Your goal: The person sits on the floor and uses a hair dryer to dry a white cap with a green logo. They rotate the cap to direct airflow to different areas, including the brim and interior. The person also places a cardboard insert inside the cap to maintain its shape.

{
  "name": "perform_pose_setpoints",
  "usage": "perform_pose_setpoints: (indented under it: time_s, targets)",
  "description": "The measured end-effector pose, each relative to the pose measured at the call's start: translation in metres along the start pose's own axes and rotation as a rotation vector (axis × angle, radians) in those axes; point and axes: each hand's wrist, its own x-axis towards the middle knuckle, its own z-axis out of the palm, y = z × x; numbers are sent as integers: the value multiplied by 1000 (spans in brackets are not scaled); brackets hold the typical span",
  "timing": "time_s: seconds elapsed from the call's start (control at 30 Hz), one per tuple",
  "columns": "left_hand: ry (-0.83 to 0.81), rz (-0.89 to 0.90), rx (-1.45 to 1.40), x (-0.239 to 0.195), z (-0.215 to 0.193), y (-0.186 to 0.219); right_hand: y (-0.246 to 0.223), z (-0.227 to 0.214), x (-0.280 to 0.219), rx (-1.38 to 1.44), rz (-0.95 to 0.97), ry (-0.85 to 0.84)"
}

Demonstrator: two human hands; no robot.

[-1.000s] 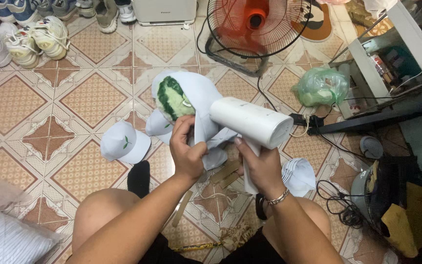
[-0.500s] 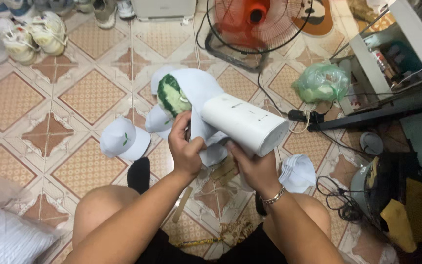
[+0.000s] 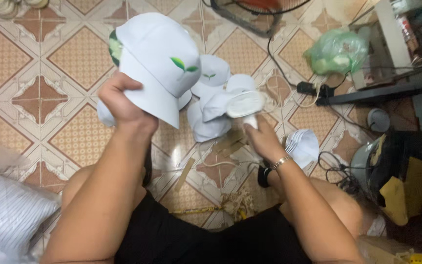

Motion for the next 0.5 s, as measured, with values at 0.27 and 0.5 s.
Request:
perform_pose_setpoints:
  time_s: [0.27, 0.5]
  targets:
    - [188, -101, -117, 3, -32, 14, 95, 134, -45, -367, 351, -554]
    - [195, -104, -93, 3, -38, 12, 135, 199, -105, -893, 420, -793]
